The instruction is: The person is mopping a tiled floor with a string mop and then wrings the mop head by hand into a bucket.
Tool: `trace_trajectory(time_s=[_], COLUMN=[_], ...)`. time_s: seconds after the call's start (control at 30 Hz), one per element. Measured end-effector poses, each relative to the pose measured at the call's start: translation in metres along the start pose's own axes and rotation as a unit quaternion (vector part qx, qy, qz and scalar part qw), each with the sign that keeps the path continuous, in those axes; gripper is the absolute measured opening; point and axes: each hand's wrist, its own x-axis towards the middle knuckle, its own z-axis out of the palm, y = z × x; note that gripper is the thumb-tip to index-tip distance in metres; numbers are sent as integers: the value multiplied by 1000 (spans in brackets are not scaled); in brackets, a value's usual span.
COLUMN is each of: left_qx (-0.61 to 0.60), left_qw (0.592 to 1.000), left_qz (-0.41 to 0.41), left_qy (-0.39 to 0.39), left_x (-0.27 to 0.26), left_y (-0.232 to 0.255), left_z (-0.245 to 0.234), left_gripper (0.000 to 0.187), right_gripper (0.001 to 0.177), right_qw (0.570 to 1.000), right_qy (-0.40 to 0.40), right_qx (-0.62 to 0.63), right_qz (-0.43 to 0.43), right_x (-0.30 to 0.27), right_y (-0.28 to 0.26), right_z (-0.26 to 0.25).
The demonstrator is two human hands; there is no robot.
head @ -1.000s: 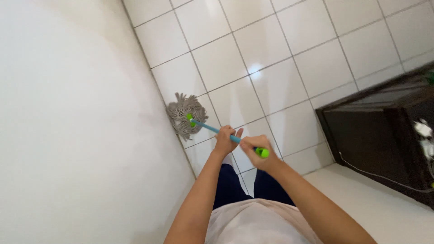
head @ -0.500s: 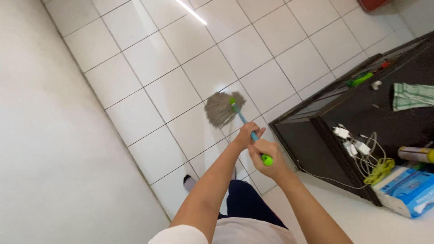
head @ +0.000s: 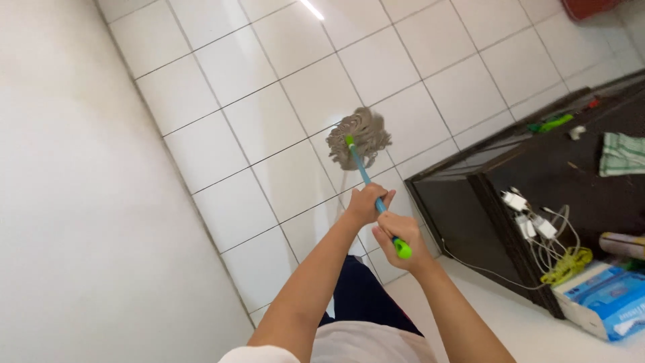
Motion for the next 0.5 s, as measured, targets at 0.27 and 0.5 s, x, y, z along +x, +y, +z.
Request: trace_trajectory(time_s=[0.27,0.5], left_qx=[-37,-37], left_qw=[986,965], left_qz=[-144,-207], left_qy=[70,155], left_x=[-143,-300], left_y=[-48,-143], left_z=[-60,-59], left_gripper=[52,48], right_gripper=[52,52], right_qw=[987,956], right_qy=[-83,-176], right_qx=[136,234], right_qz=[-19,-11], right_x=[-19,-75], right_y=[-38,-56], right_z=[82,199])
